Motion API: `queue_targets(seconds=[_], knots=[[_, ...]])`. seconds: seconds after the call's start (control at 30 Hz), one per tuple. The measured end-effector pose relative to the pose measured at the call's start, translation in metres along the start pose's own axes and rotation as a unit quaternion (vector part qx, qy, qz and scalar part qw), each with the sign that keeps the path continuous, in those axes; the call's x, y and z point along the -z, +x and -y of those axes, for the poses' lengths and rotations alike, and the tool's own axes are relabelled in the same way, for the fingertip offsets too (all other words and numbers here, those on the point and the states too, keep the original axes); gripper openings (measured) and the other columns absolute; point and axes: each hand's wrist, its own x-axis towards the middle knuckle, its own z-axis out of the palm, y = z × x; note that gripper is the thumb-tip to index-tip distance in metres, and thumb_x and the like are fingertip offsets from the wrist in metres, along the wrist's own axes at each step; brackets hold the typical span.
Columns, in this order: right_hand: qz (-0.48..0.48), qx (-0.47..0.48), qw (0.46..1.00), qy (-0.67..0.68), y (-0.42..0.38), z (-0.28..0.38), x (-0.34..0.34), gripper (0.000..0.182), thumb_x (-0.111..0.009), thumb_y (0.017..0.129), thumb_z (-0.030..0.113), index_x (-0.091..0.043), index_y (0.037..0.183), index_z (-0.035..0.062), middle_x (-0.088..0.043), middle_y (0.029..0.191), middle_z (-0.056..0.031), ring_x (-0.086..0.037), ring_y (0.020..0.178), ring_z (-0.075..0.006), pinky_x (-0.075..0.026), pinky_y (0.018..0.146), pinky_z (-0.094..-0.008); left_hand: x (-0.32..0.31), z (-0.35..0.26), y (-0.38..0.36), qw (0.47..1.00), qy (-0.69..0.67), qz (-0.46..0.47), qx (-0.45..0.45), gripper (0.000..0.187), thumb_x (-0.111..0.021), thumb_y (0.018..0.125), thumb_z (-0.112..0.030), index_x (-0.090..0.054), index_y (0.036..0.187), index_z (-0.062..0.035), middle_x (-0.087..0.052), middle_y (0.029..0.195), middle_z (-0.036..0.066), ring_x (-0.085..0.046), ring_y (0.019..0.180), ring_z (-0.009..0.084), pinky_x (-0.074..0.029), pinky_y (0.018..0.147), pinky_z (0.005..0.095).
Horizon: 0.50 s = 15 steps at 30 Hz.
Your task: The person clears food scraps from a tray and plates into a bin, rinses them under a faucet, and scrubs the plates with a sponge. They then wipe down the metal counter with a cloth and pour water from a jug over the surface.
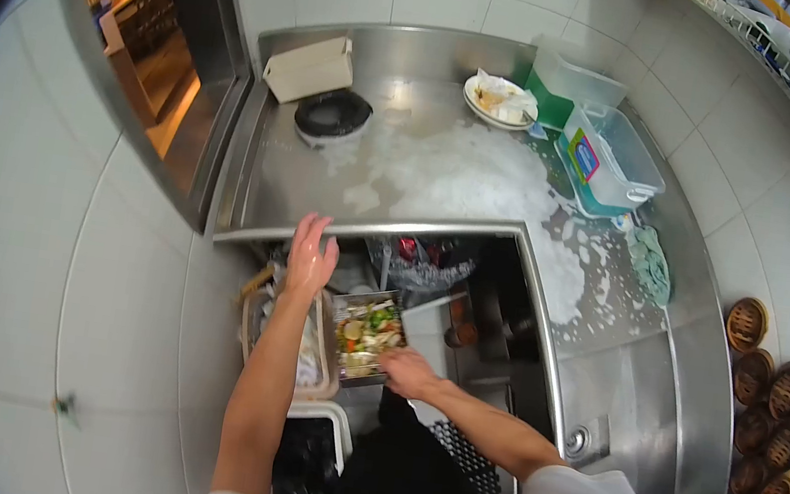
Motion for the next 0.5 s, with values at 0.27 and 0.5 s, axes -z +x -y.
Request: queue_targets(seconds=[0.27, 0.5], knots=[[-0.117, -0.077, 0.988, -0.065, 0.284, -0.114, -0.090, 0.030, -0.055, 0.078, 0.014, -0.067, 0.105, 0.0071, -0.067, 0.106, -0.0163, -0.060, 0.107, -0.0343, -0.044, 0.097, -0.0454, -0.002, 0.155, 0.040, 0.971, 0.197, 0.101, 0.093, 0.041, -0.061, 0.087, -0.037, -0.064, 0.110, -0.0044, -0.063, 0.114, 0.020, -0.056, 0.112, 0.0388, -0.043, 0.096, 0.0495], [-0.112, -0.282, 0.952, -0.032, 0.383, -0.213, -0.106, 0.027, -0.051, 0.086, 0.018, -0.066, 0.105, 0.0070, -0.068, 0.105, -0.0145, -0.060, 0.107, -0.0338, -0.045, 0.095, -0.0455, -0.001, 0.135, 0.049, 0.959, 0.282, 0.001, 0.028, 0.015, -0.064, 0.072, -0.025, -0.060, 0.076, -0.0116, -0.058, 0.077, 0.005, -0.058, 0.075, 0.0252, -0.043, 0.070, 0.0390]])
